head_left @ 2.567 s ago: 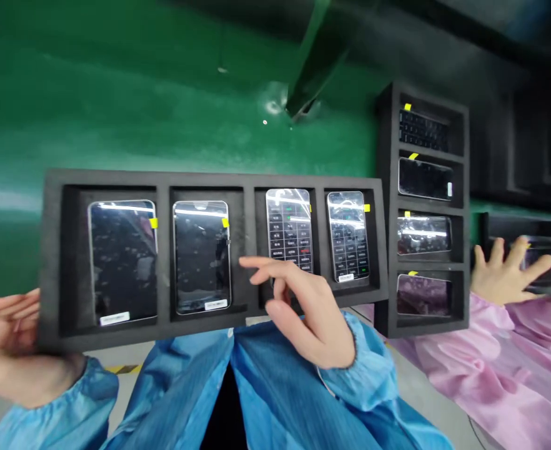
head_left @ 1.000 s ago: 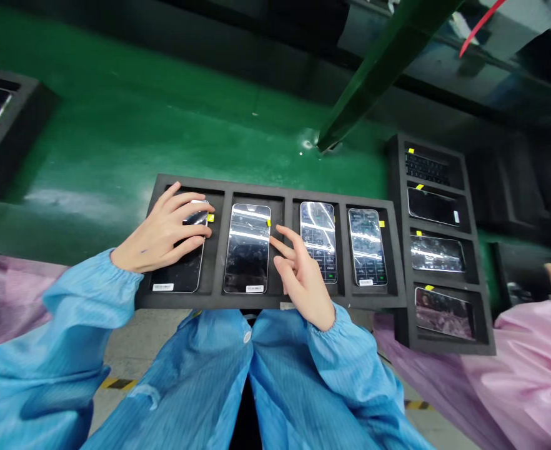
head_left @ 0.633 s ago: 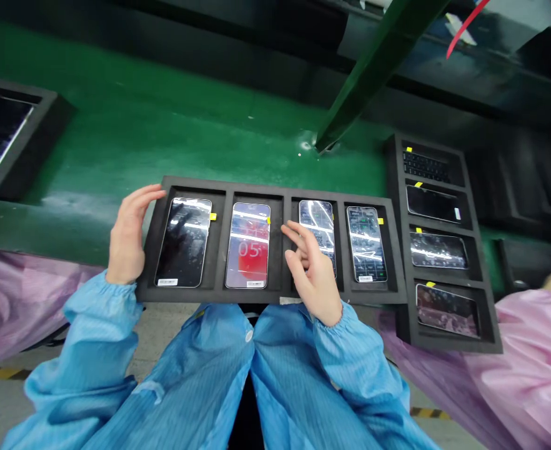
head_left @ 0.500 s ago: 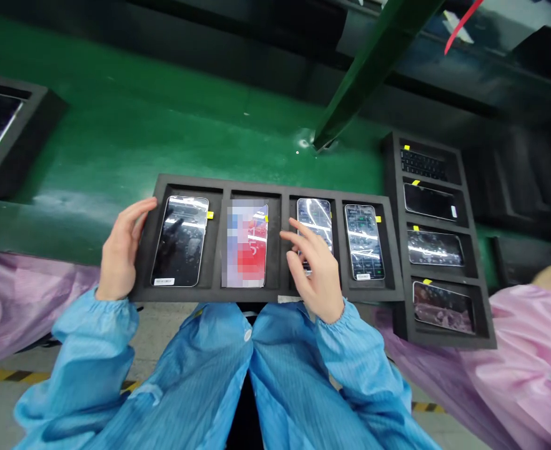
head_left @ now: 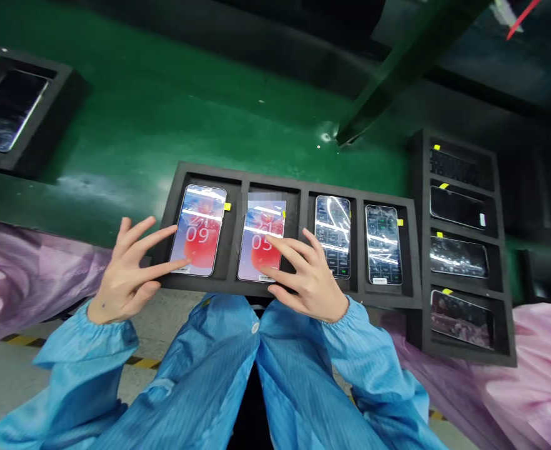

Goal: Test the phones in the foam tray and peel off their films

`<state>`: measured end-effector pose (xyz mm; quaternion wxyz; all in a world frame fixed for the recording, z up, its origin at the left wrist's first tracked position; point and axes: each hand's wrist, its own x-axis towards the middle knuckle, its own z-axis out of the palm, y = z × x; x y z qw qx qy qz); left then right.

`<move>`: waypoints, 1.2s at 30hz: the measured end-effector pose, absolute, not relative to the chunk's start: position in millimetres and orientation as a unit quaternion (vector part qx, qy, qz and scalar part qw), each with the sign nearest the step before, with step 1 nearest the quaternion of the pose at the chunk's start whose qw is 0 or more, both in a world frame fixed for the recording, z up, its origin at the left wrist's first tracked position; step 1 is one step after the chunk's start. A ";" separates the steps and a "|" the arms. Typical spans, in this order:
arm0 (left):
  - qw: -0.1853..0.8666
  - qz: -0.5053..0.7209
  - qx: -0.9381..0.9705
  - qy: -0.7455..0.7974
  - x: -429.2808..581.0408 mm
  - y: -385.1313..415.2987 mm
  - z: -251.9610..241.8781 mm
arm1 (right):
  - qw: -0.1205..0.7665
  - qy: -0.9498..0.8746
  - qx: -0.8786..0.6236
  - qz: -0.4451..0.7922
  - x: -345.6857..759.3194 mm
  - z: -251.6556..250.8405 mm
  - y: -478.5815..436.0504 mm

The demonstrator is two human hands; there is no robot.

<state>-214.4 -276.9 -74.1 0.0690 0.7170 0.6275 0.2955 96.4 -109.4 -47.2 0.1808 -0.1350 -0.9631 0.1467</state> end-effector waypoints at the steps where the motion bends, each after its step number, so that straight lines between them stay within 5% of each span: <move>1: 0.073 0.286 0.725 0.622 -215.7 -276.3 -75.0 | 0.174 -0.966 -0.128 0.145 95.0 -48.1 -108.9; 9: 0.061 0.279 0.657 0.697 -221.3 -251.1 -77.0 | 0.098 -0.955 -0.268 0.077 83.8 -45.5 -102.5; 24: 0.071 0.307 0.653 0.688 -221.8 -211.4 -71.7 | 0.215 -0.902 -0.368 0.067 77.9 -37.1 -91.1; 36: 0.074 0.266 0.752 0.598 -222.5 -234.4 -70.1 | 0.155 -0.955 -0.240 0.077 75.7 -43.1 -93.3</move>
